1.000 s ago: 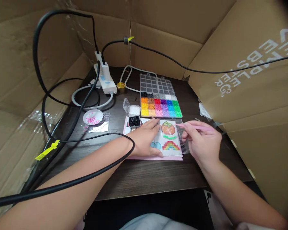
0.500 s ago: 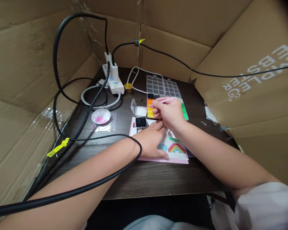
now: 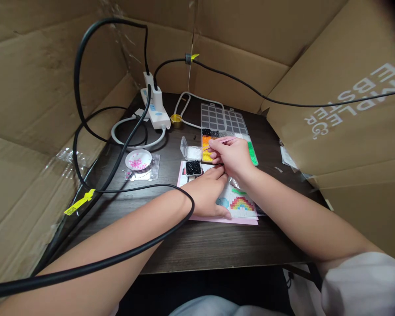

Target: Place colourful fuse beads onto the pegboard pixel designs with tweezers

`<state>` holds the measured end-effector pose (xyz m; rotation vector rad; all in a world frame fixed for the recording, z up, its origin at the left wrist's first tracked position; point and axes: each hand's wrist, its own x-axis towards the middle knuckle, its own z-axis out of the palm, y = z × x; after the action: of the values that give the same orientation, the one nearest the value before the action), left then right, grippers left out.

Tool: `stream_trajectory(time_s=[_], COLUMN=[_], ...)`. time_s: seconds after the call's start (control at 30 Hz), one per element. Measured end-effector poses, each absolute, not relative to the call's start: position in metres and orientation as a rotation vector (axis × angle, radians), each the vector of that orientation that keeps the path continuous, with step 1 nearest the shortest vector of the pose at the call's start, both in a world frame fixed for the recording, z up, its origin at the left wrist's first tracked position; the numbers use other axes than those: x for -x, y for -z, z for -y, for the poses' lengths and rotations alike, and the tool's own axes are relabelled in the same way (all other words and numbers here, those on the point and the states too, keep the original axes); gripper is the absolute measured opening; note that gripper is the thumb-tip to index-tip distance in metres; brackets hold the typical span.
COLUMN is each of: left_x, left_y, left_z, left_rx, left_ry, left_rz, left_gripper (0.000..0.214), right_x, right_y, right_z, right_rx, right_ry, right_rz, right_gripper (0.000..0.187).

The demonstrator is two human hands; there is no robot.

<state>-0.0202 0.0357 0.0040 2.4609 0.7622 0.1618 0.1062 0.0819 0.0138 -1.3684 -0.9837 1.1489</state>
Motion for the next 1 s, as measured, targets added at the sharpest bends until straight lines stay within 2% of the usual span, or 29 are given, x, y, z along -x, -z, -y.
stream_trajectory(time_s=[0.13,0.33,0.57,0.8,1.0], left_x=[0.02,0.02,0.02,0.017,0.019], left_y=[-0.002,-0.001,-0.006,-0.01,-0.004], left_z=[-0.036,-0.036,-0.037,-0.039,-0.041], left_rx=[-2.432,-2.414,-2.42,-2.434,-2.451], left_ry=[-0.168,-0.091,-0.014,0.035,0.016], left_rz=[-0.759,-0.798,-0.837,-0.882,-0.902], left_gripper=[0.102,0.109,0.11,0.11,0.11], right_x=[-0.119,-0.181,-0.269,-0.273,-0.269], right_y=[-0.017,-0.029,0.006,0.021,0.013], right_z=[-0.078,-0.051,0.011,0.017,0.013], right_rx=[1.271,1.188,1.295,1.202,1.252], right_ry=[-1.142,-0.96,-0.979,-1.005,-1.035], right_rz=[0.991,1.093,1.255,1.309,1.438], right_gripper=[0.02,0.023,0.018,0.006,0.007])
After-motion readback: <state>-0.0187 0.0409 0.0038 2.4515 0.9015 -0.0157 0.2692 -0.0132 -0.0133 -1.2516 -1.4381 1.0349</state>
